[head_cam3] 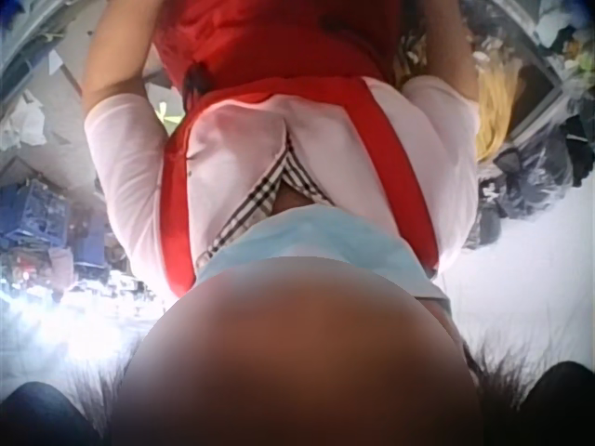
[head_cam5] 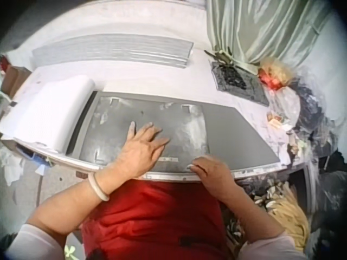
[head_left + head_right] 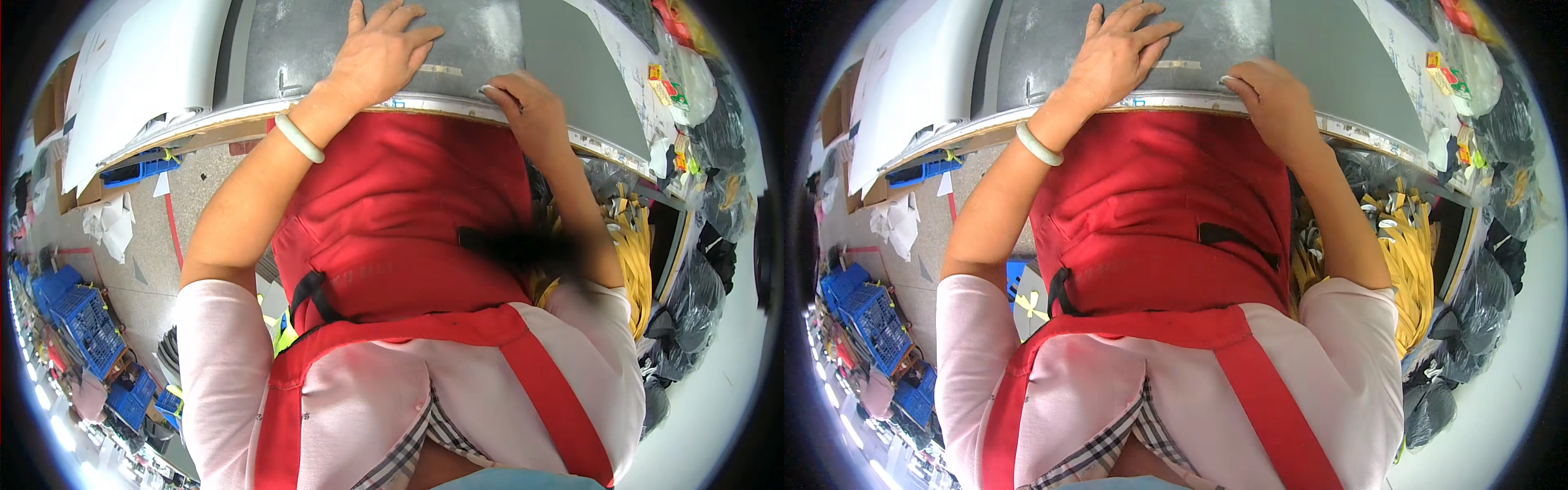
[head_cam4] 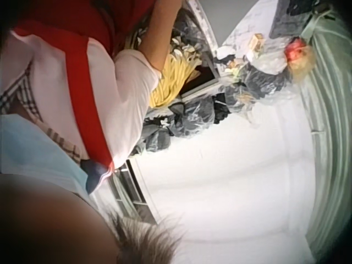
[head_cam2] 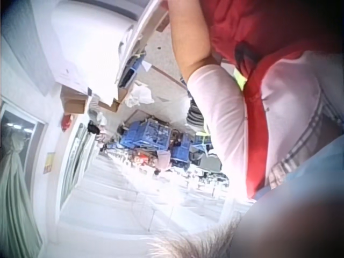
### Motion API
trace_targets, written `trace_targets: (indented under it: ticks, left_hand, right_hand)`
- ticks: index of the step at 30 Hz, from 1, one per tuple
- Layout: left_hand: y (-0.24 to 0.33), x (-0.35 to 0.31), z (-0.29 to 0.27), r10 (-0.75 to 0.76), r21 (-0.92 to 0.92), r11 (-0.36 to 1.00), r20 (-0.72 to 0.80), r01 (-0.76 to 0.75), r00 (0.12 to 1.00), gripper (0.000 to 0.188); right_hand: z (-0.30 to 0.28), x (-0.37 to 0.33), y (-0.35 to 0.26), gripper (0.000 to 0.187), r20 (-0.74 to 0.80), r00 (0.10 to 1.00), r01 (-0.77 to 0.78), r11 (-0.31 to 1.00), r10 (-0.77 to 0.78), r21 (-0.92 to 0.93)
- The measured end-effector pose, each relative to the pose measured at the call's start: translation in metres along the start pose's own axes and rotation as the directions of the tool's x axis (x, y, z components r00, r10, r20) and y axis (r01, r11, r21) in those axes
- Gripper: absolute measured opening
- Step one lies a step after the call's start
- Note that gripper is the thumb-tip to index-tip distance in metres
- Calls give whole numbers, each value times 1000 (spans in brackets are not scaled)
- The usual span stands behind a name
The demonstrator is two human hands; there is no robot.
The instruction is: Applying adhesive or cleaner to the edges of rectangular metal or plastic panels using a small circular sponge or pad.
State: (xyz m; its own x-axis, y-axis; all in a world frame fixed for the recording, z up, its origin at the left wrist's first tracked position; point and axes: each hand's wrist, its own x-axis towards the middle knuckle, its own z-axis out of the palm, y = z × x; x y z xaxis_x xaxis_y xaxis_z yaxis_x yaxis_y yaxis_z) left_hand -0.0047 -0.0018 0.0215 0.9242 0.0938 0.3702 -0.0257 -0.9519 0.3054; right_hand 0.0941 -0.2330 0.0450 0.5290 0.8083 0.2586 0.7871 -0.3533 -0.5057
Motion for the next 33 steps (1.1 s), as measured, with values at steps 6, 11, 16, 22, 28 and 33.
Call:
trace_targets:
  ticks: [6,11,16,22,28,33]
  left_hand:
    - [1,-2,-3,-26,-2,1000,37,27,999,30]
    - [0,1,0,-24,-19,1000,29,24,999,30]
    - [-2,1,-3,-20,-8,1000,8,20,1000,30]
    - [-11,-4,13,42,45,998,-104,-37,994,28]
    - [-8,-6,10,23,10,1000,-64,-23,998,28]
    - [-7,-5,9,11,0,1000,-65,-11,998,28]
  right_hand:
    - [-11,1,5,12,105,954,-292,952,282,89]
    - [6,-1,6,13,-14,904,-402,862,426,309]
    - [-21,16,3,15,310,878,-394,919,365,32]
    - [-22,61,19,20,62,914,-398,853,402,337]
    - [2,135,68,21,-79,978,-192,981,193,18]
    - [8,170,96,18,-112,993,-2,978,-22,-206]
